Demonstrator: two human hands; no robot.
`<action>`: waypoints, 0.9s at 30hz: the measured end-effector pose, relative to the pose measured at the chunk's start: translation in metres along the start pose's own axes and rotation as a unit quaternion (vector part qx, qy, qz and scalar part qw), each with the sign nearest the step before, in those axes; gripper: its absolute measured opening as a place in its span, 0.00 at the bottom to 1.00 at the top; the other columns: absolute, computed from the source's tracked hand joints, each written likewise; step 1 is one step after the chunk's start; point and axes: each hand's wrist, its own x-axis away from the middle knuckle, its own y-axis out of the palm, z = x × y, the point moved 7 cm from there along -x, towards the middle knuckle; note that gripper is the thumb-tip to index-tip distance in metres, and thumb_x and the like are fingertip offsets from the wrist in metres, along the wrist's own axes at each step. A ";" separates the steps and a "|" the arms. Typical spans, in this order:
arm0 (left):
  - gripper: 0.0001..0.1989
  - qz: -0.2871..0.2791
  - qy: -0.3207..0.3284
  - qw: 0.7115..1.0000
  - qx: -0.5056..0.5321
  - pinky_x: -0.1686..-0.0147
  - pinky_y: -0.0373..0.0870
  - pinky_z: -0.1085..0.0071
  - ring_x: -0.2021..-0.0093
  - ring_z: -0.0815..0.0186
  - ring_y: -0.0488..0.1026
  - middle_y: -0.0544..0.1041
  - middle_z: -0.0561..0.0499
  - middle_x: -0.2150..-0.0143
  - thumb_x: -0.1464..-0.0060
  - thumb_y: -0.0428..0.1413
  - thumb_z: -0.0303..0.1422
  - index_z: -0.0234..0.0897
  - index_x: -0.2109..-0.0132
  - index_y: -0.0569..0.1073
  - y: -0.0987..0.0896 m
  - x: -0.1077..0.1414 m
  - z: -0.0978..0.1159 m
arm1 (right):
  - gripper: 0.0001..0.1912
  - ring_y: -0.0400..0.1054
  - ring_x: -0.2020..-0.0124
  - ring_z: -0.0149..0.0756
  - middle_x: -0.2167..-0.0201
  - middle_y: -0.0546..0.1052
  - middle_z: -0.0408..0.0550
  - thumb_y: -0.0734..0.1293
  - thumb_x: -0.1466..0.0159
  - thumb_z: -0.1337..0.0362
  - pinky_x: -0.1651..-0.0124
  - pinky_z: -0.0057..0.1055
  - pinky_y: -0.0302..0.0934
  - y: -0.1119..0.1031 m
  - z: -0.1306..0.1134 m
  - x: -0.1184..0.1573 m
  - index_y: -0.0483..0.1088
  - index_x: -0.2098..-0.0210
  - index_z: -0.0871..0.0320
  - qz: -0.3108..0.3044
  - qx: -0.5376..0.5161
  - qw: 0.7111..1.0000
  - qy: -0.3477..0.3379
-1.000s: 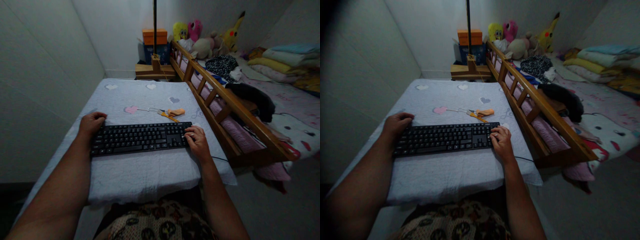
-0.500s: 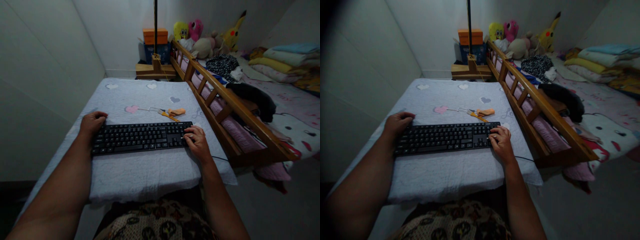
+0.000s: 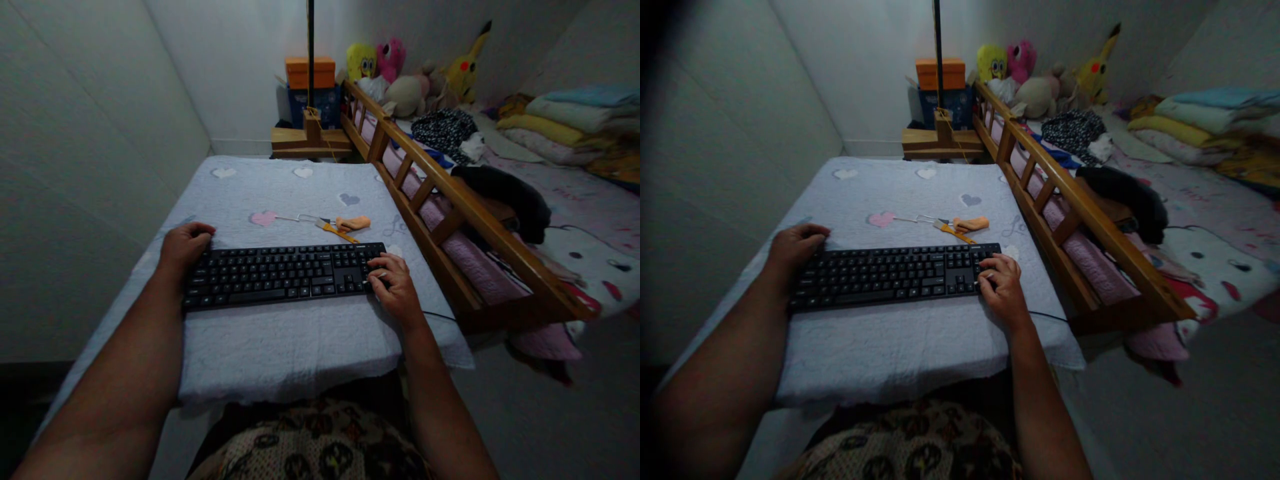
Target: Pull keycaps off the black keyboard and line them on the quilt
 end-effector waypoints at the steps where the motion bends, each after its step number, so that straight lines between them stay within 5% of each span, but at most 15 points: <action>1: 0.22 -0.002 0.000 1.000 0.002 0.55 0.70 0.62 0.64 0.60 0.71 0.78 0.50 0.64 0.60 0.53 0.38 0.35 0.57 0.79 0.000 0.000 0.000 | 0.08 0.64 0.41 0.50 0.56 0.80 0.48 0.66 0.37 0.67 0.36 0.57 0.56 0.000 0.000 0.000 0.75 0.71 0.52 -0.001 -0.002 1.000 -0.001; 27: 0.22 -0.002 -0.009 1.000 0.003 0.52 0.71 0.61 0.69 0.63 0.68 0.77 0.50 0.67 0.60 0.53 0.37 0.35 0.58 0.80 0.000 0.000 0.000 | 0.08 0.64 0.41 0.50 0.56 0.80 0.49 0.65 0.37 0.67 0.37 0.57 0.57 -0.002 -0.003 0.010 0.75 0.70 0.52 0.007 -0.009 1.000 0.005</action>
